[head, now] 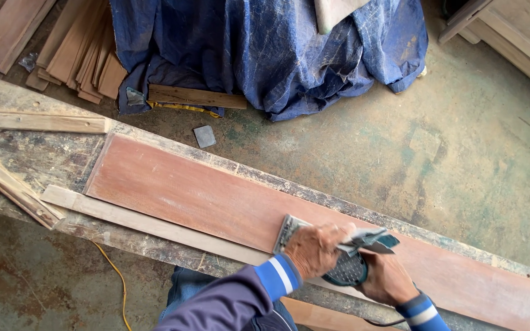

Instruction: The user is sanding a wooden board using both manual sandpaper and a power sander.

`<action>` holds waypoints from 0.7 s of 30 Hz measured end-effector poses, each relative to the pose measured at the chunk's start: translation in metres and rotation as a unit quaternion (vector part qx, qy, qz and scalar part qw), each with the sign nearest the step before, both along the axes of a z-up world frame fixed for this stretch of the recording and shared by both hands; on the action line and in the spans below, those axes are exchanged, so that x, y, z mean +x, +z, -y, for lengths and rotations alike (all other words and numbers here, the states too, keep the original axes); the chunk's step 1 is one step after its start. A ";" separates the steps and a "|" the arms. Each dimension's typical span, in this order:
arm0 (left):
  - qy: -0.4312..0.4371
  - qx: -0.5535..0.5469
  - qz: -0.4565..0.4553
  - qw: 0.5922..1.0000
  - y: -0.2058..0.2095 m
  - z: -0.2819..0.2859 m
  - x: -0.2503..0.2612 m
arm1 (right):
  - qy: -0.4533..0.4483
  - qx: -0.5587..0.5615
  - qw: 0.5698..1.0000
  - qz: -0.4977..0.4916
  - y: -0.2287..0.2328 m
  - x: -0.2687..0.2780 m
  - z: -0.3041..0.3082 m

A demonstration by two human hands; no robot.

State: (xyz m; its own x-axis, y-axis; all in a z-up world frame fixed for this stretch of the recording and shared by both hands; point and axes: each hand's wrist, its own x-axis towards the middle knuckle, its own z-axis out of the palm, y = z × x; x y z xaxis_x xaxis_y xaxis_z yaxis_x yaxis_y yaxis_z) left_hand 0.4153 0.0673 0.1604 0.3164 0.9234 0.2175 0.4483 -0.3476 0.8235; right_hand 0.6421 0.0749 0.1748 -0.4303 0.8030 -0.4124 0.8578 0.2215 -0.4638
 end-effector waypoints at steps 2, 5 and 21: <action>-0.001 -0.039 -0.005 0.999 0.002 0.012 0.015 | -0.003 -0.022 0.998 0.052 -0.016 0.030 0.010; -0.026 -0.079 -0.021 0.996 -0.005 0.028 0.036 | -0.007 -0.076 0.979 0.189 -0.040 0.077 0.023; -0.025 -0.082 0.013 0.996 -0.010 0.008 0.022 | -0.042 -0.092 0.989 0.106 -0.036 0.054 0.002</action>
